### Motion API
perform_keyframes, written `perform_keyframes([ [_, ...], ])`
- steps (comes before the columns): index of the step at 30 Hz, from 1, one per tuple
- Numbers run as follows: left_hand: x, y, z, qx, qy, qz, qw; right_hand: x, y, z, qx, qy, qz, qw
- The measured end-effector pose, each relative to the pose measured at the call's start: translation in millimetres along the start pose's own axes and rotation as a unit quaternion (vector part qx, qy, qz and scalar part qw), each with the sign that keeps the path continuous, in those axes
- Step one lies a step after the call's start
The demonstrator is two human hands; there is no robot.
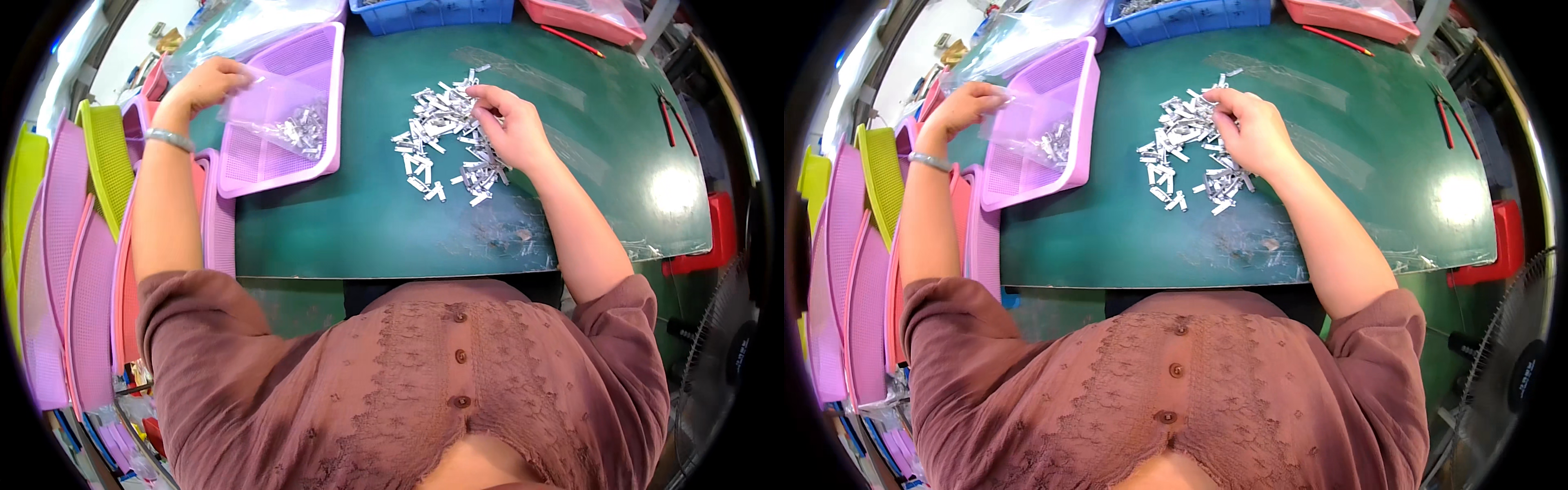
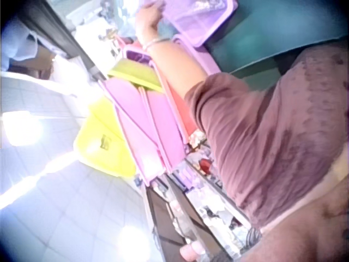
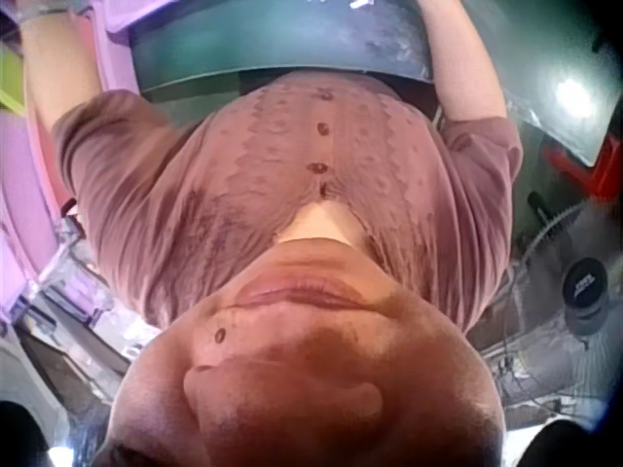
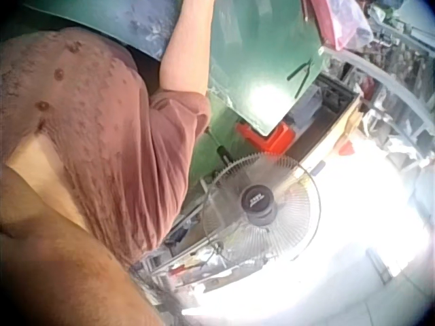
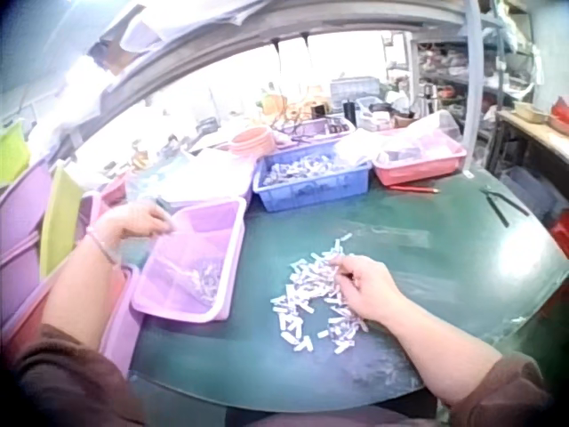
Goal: The person repeatedly picks up small silver fastener pieces from a pile on a green table, joins two pieces together by hand, and places the assembled fasteners into a purple basket. The process continues throughout the clip with the pile on the table gradually decreasing.
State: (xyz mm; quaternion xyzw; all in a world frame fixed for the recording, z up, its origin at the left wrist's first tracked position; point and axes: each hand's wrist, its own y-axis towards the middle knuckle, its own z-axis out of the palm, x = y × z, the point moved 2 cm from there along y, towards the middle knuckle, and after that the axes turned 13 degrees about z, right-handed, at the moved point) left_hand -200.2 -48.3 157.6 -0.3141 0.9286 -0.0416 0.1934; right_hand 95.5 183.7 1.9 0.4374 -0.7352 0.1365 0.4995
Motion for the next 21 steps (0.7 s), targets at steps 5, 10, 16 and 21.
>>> perform_keyframes([
  [5, -60.6, -11.0, 21.9, -0.277, 0.085, 0.212, 0.933, -1.9, -1.3, -2.1, -0.005, -0.131, -0.075, 0.989],
  [10, -127.4, -11.7, 137.9, -0.114, -0.045, 0.307, 0.944, -9.5, -1.3, 11.0, 0.027, -0.181, -0.084, 0.98],
  [16, -130.6, 40.5, 227.6, -0.153, -0.005, 0.266, 0.952, -8.5, -0.8, 5.0, 0.083, -0.166, -0.108, 0.977],
  [21, -149.0, 22.7, 221.4, -0.066, -0.099, 0.314, 0.942, -3.1, 3.4, -6.4, 0.075, -0.111, -0.074, 0.988],
])
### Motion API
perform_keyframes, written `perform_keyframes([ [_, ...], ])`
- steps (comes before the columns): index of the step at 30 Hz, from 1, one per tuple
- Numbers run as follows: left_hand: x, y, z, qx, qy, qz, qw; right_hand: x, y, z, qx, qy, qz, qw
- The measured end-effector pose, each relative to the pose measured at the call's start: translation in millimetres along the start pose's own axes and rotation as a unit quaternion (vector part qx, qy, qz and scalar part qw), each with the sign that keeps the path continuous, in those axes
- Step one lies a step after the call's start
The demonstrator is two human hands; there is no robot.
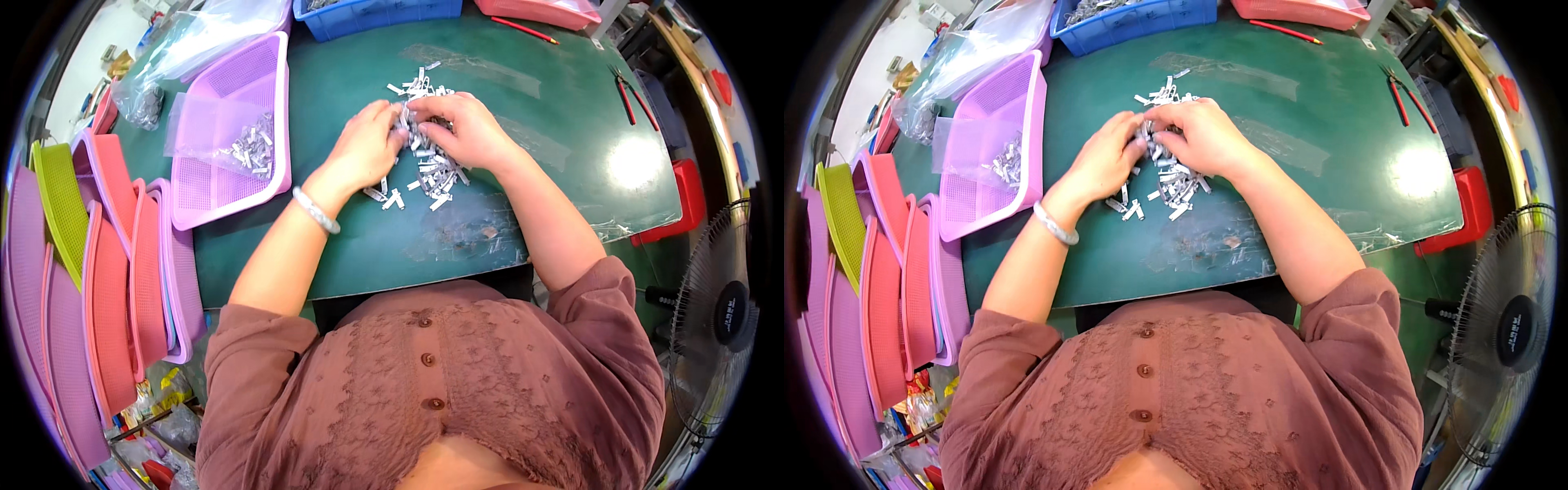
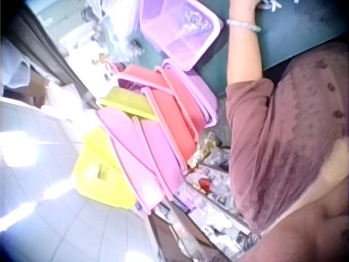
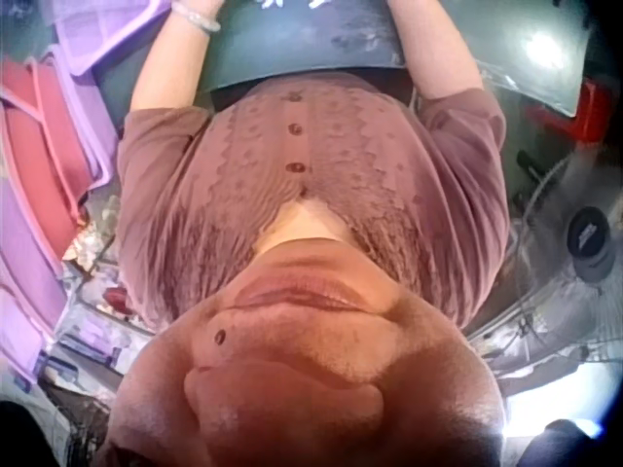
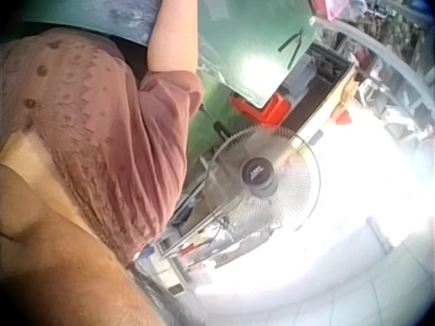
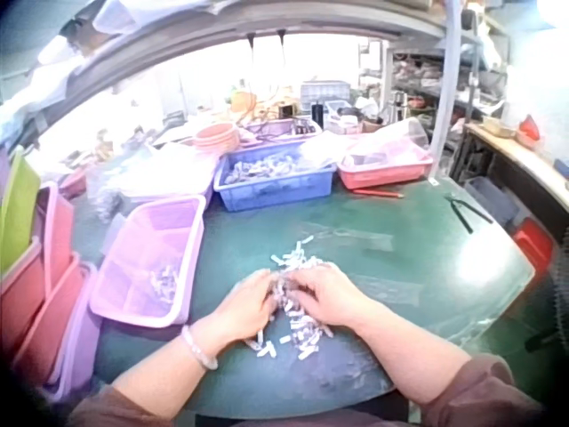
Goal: The person repeatedly picks up small silver fastener pieces from a pile on a green table, joins two pieces together by hand, and places the assembled fasteners into a purple basket. The process continues throughout the clip with the pile on the table gradually decreasing.
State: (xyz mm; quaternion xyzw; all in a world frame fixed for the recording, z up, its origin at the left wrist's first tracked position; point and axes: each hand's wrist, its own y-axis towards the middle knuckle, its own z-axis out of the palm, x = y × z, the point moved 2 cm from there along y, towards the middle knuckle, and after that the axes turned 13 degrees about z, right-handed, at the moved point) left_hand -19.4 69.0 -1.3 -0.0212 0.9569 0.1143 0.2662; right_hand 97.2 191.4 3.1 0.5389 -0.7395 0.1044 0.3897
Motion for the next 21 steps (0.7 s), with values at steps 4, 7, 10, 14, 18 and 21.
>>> perform_keyframes([
  [4, -14.4, -15.2, 10.1, -0.049, 0.005, 0.088, 0.995, -9.6, 5.9, -2.1, -0.071, 0.027, 0.059, 0.995],
  [7, -18.1, -18.5, 8.9, -0.065, 0.03, 0.095, 0.993, -23.6, 28.0, -9.9, -0.111, -0.058, 0.093, 0.988],
  [10, -16.0, -21.9, 6.2, -0.126, 0.043, 0.11, 0.985, -59.5, 58.0, -13.9, -0.117, -0.21, 0.064, 0.969],
  [14, -11.9, -27.0, -2.5, -0.168, -0.004, 0.087, 0.982, -76.4, 80.2, -14.9, -0.048, -0.196, 0.056, 0.978],
  [18, -9.8, -28.6, -5.8, -0.197, -0.016, 0.097, 0.976, -69.2, 86.8, -6.9, -0.016, -0.172, -0.004, 0.985],
  [21, -9.7, -28.2, -7.4, -0.194, -0.034, 0.097, 0.976, -65.7, 88.7, -3.6, 0.008, -0.182, -0.003, 0.983],
])
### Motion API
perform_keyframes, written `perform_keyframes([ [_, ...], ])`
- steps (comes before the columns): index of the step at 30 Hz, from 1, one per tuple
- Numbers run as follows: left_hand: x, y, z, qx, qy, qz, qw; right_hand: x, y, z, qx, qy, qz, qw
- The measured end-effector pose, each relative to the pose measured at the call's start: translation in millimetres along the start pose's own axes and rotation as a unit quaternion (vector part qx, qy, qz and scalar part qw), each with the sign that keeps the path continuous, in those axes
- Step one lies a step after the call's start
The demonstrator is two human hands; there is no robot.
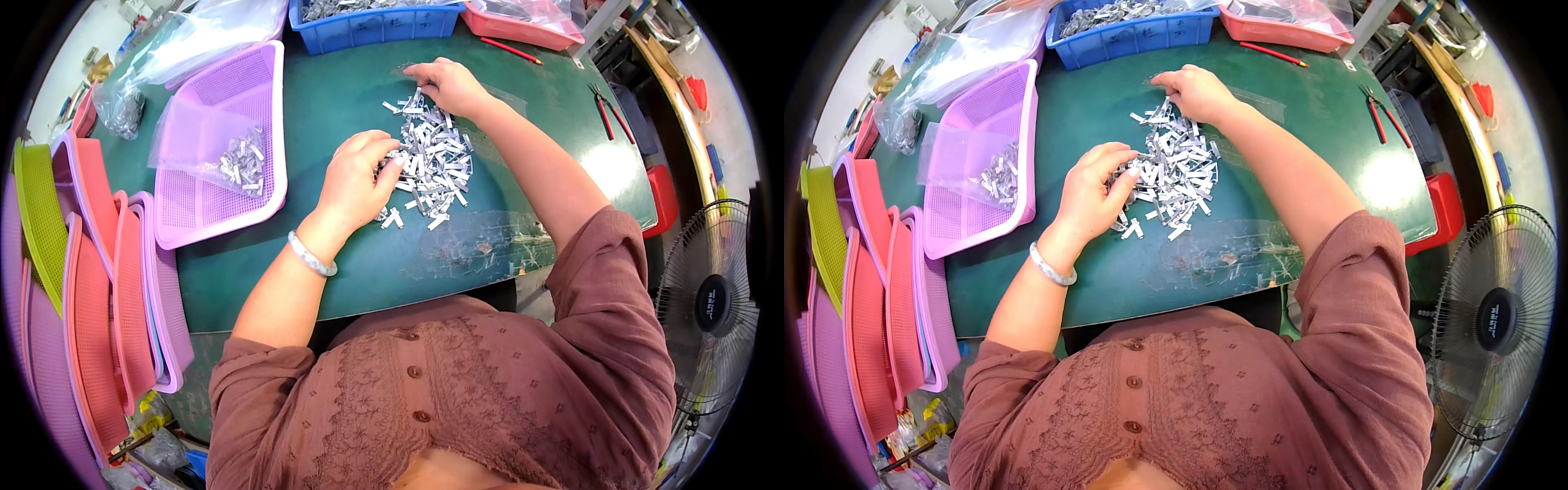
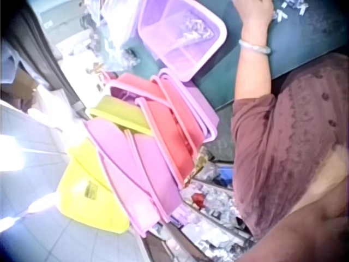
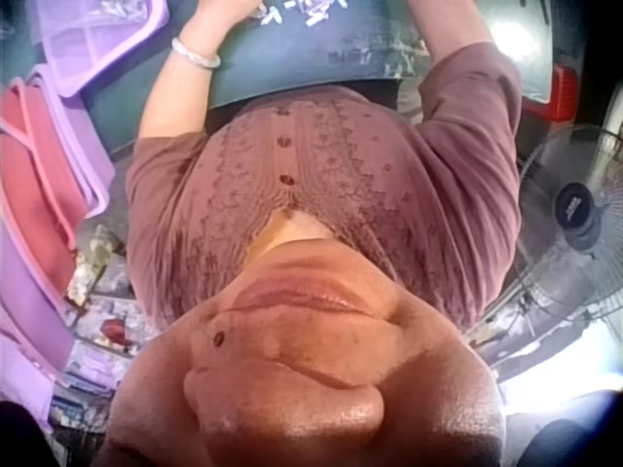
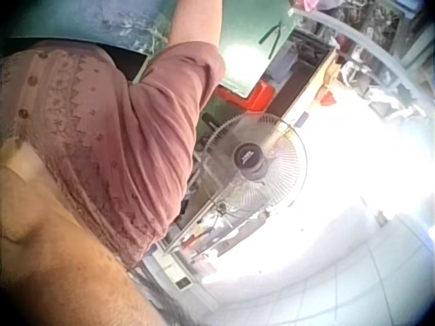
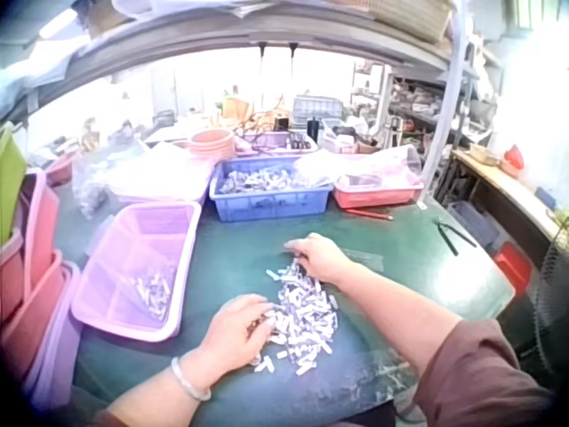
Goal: The person repeatedly picks up small silver fastener pieces from a pile on a green table, joins two pieces together by hand, and places the assembled fasteners into a purple basket. The process continues throughout the clip with the pile on the table gradually decreasing.
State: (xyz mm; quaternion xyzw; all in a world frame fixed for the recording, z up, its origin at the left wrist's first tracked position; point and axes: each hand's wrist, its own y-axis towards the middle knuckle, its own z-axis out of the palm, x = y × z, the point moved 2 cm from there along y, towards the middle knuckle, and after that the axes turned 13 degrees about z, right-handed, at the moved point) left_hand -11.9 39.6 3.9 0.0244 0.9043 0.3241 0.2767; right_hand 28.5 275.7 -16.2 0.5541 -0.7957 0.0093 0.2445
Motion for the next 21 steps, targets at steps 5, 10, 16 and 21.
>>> perform_keyframes([
  [5, 2.9, -1.8, 0.0, -0.053, -0.068, -0.061, 0.994, 14.2, -8.2, -12.6, 0.019, 0.35, 0.148, 0.925],
  [10, 1.3, -3.2, 3.0, -0.122, -0.323, -0.213, 0.914, 78.0, -44.8, -25.9, 0.072, 0.596, 0.211, 0.771],
  [16, -9.8, -0.6, 4.2, -0.17, -0.444, -0.193, 0.858, 105.1, -74.4, -20.7, 0.033, 0.594, 0.188, 0.782],
  [21, -7.3, -1.4, 4.0, -0.174, -0.454, -0.209, 0.848, 104.2, -83.0, -22.3, 0.025, 0.586, 0.18, 0.79],
])
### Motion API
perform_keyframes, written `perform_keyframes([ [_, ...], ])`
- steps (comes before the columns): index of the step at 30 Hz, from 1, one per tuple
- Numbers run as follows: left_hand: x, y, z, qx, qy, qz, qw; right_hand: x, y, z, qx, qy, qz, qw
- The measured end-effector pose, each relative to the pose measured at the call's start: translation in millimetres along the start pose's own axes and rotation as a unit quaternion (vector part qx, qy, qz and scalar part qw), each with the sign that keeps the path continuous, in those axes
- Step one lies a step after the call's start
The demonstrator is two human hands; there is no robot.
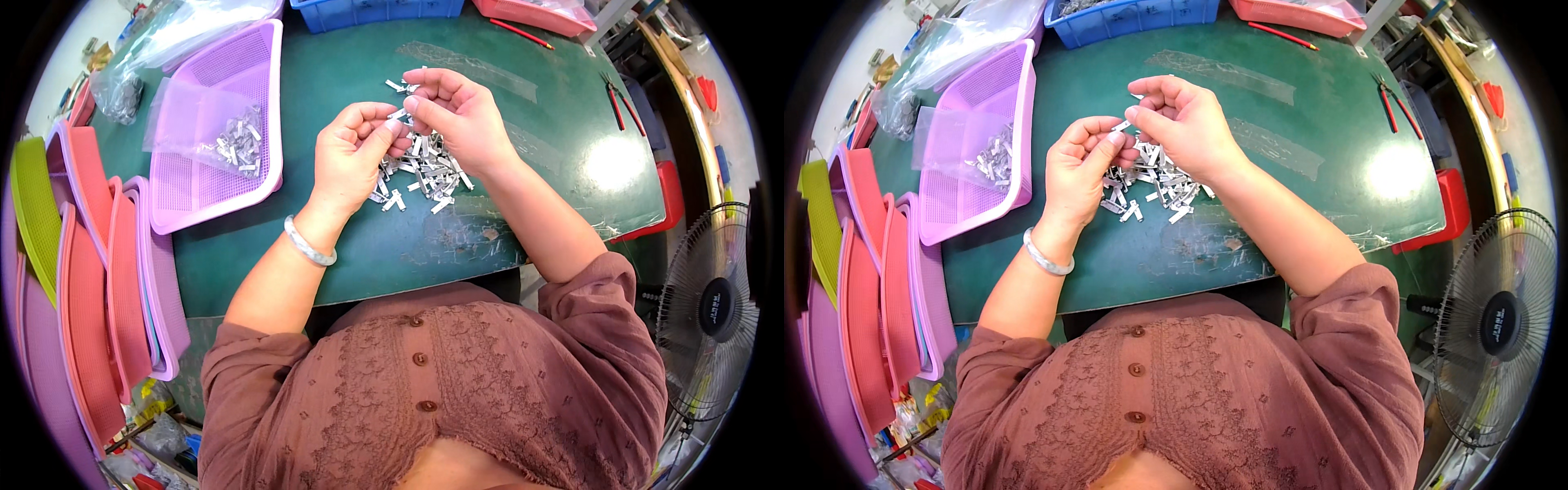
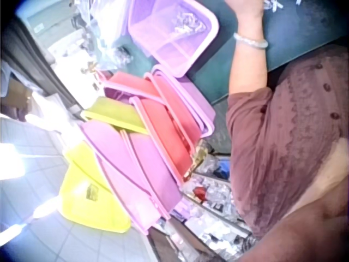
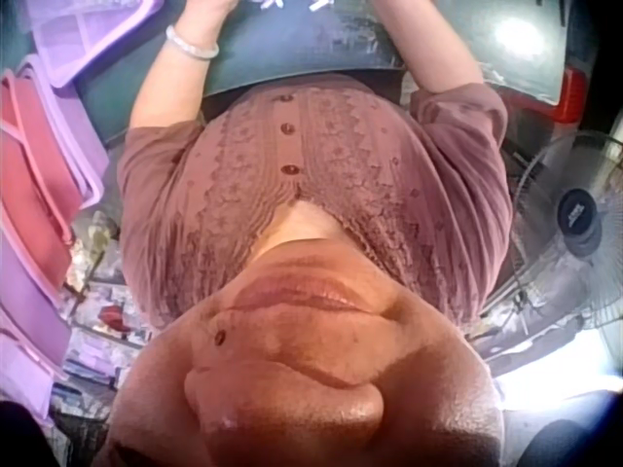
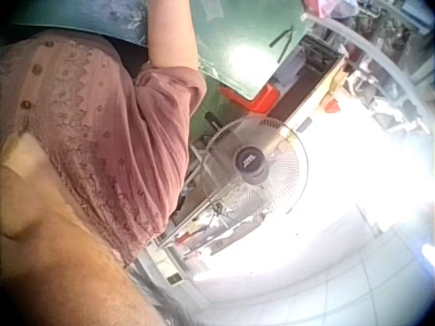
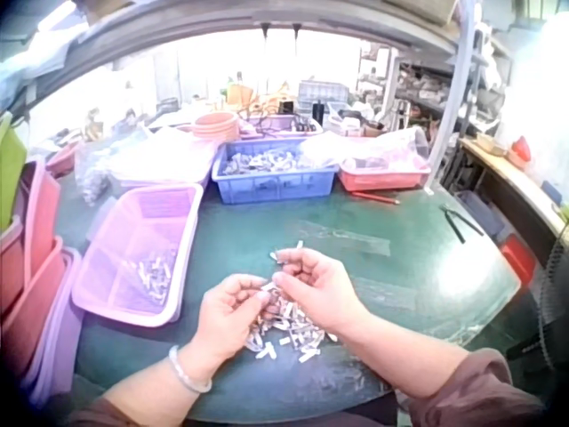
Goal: The person repeatedly picks up small silver fastener pieces from a pile on a green table, joins two pieces together by hand, and places the assembled fasteners into a purple basket. The process continues throughout the clip with the pile on the table gradually decreasing.
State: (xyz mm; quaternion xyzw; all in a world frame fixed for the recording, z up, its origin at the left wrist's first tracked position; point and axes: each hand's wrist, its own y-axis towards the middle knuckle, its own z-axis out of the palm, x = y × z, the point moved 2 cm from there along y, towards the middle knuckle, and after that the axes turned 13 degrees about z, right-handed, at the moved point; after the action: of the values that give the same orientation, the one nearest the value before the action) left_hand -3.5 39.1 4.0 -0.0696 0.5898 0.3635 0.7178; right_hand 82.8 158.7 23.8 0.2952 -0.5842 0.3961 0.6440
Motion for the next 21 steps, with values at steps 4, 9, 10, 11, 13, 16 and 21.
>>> perform_keyframes([
  [4, 3.8, 1.4, -2.5, -0.018, -0.035, -0.025, 0.999, -2.8, -1.9, -11.1, 0.037, 0.059, 0.03, 0.997],
  [9, 6.3, 1.4, -2.1, -0.029, -0.044, -0.052, 0.997, -14.1, -5.2, -17.0, 0.053, 0.069, 0.033, 0.996],
  [10, 6.7, 0.6, -1.8, -0.028, -0.043, -0.054, 0.997, -14.1, -6.3, -16.6, 0.055, 0.072, 0.035, 0.995],
  [11, 7.2, 0.6, -1.7, -0.026, -0.035, -0.057, 0.997, -12.6, -6.4, -16.1, 0.057, 0.075, 0.037, 0.995],
  [13, 8.1, -0.1, -1.4, -0.022, -0.02, -0.062, 0.998, -13.3, -6.5, -17.1, 0.058, 0.077, 0.042, 0.994],
  [16, 8.4, -0.7, -0.6, 0.003, 0.008, -0.041, 0.999, -15.5, -6.2, -18.4, 0.053, 0.071, 0.047, 0.995],
  [21, 7.9, -1.1, -0.8, 0.007, 0.013, -0.037, 0.999, -13.2, -7.1, -17.8, 0.047, 0.065, 0.049, 0.996],
])
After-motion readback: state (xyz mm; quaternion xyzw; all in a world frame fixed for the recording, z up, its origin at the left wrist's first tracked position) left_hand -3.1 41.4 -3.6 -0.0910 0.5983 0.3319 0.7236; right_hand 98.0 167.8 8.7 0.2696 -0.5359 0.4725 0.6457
